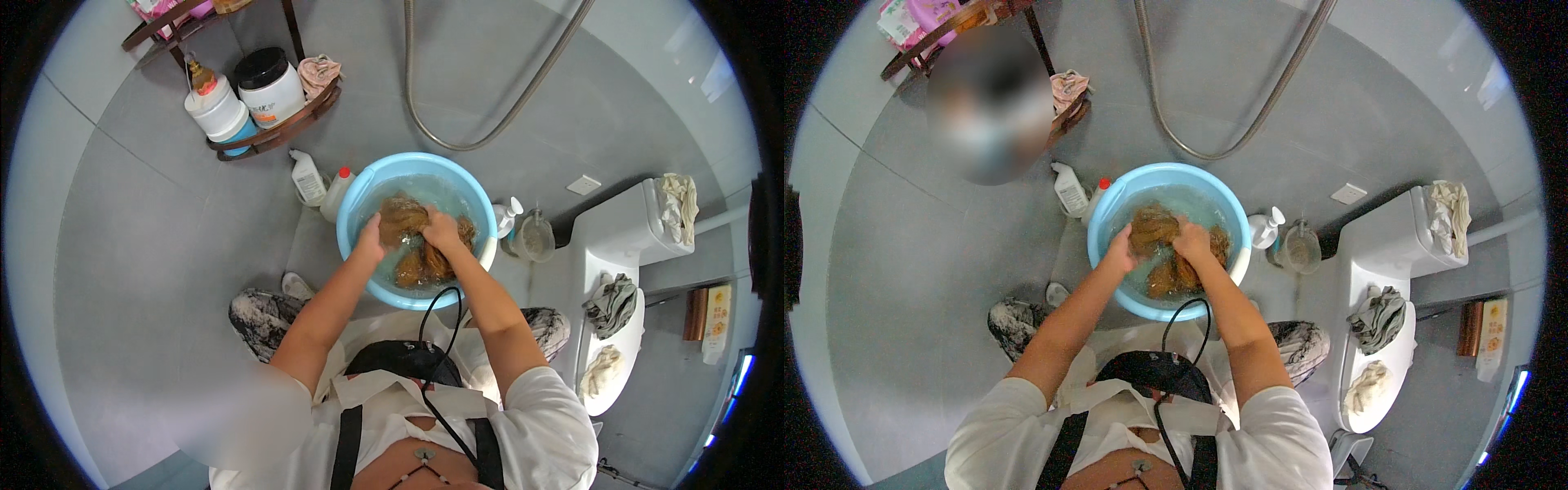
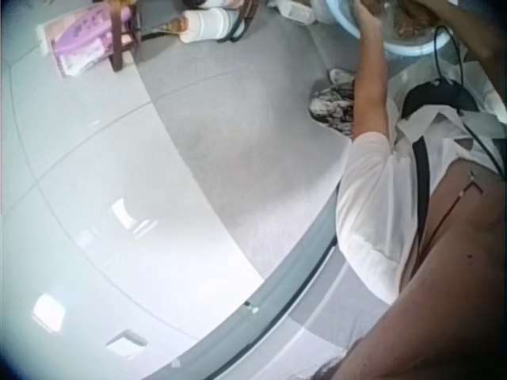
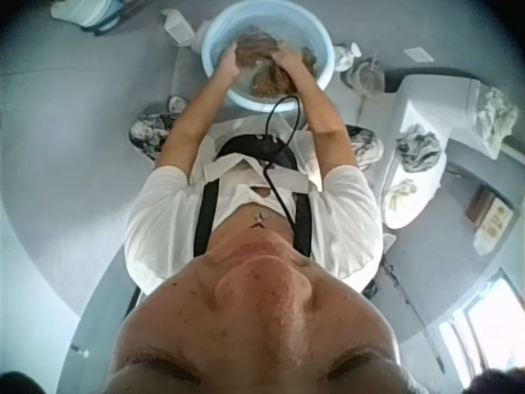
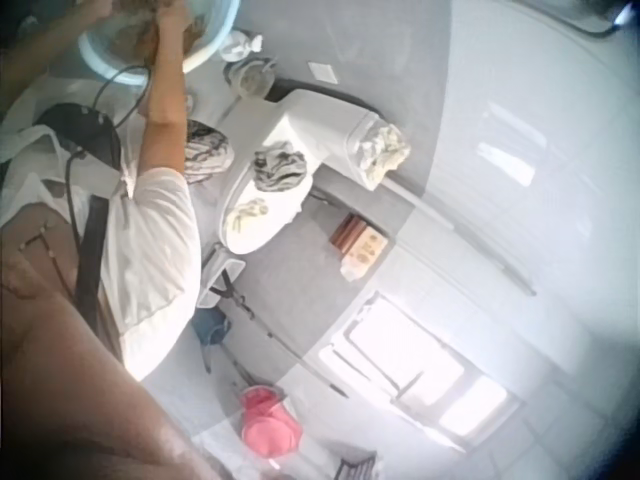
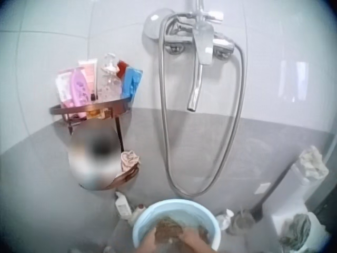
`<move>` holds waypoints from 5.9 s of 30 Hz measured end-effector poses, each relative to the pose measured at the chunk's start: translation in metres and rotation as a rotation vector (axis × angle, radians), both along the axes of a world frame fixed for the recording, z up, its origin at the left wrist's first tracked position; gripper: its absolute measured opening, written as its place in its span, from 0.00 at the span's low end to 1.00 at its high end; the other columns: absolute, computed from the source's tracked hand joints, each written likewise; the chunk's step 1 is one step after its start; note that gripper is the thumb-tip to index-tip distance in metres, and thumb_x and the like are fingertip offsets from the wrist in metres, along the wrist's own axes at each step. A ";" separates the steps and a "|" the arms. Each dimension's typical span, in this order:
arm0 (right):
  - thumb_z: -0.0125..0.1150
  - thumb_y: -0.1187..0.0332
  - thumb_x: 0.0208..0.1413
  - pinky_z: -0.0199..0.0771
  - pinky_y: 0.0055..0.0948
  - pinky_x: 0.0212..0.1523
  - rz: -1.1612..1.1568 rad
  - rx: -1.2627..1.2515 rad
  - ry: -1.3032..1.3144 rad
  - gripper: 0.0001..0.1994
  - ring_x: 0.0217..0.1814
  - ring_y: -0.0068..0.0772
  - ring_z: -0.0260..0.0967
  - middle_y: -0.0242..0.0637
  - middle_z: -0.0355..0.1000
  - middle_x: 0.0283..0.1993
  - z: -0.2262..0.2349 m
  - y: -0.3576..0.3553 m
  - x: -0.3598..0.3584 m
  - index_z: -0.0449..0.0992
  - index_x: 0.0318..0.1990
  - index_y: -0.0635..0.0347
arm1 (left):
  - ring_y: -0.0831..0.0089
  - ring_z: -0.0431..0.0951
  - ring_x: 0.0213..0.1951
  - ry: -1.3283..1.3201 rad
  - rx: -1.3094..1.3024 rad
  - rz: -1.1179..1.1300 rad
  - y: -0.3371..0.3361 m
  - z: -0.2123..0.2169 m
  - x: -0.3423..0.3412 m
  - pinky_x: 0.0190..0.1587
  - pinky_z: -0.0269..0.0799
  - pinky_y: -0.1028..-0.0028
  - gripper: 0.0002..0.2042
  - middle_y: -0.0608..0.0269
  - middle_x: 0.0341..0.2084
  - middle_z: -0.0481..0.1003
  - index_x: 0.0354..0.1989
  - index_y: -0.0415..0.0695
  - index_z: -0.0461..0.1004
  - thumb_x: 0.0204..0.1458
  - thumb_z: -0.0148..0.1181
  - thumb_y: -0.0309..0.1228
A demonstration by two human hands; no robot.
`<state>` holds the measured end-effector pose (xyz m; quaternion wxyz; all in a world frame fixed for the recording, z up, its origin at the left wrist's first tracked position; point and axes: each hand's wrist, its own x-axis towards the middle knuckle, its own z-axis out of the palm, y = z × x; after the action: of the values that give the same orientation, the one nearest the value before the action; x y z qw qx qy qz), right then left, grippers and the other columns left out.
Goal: The person washes clothes in a basin of water by hand, wringing them out and placing them on top of a toilet.
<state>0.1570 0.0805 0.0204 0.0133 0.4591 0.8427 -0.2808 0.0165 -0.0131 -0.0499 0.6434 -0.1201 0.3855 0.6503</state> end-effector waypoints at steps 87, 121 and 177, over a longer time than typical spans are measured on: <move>0.59 0.64 0.47 0.54 0.35 0.59 0.214 -0.048 0.453 0.26 0.59 0.48 0.55 0.48 0.59 0.56 0.026 0.004 0.075 0.62 0.56 0.55 | 0.67 0.71 0.28 0.084 0.371 0.106 0.027 0.218 0.007 0.32 0.69 0.64 0.11 0.65 0.24 0.68 0.26 0.49 0.66 0.55 0.43 0.40; 0.59 0.68 0.45 0.67 0.30 0.37 -0.135 -0.170 0.598 0.11 0.33 0.33 0.67 0.37 0.69 0.29 0.003 0.054 0.066 0.71 0.37 0.60 | 0.61 0.65 0.52 0.424 -0.042 0.034 0.013 0.024 -0.028 0.52 0.64 0.62 0.22 0.58 0.51 0.64 0.54 0.43 0.60 0.56 0.42 0.44; 0.59 0.70 0.41 0.65 0.35 0.38 -0.148 0.799 0.114 0.11 0.38 0.44 0.66 0.43 0.68 0.36 0.068 0.017 0.082 0.69 0.35 0.58 | 0.54 0.64 0.49 2.132 -0.113 -0.851 -0.004 0.095 -0.018 0.49 0.61 0.56 0.16 0.51 0.43 0.67 0.41 0.42 0.70 0.41 0.56 0.29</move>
<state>0.2392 0.0979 0.0882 -0.2328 0.4712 0.8497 0.0434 -0.0019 -0.0168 0.0455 0.1515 0.6025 0.7722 0.1331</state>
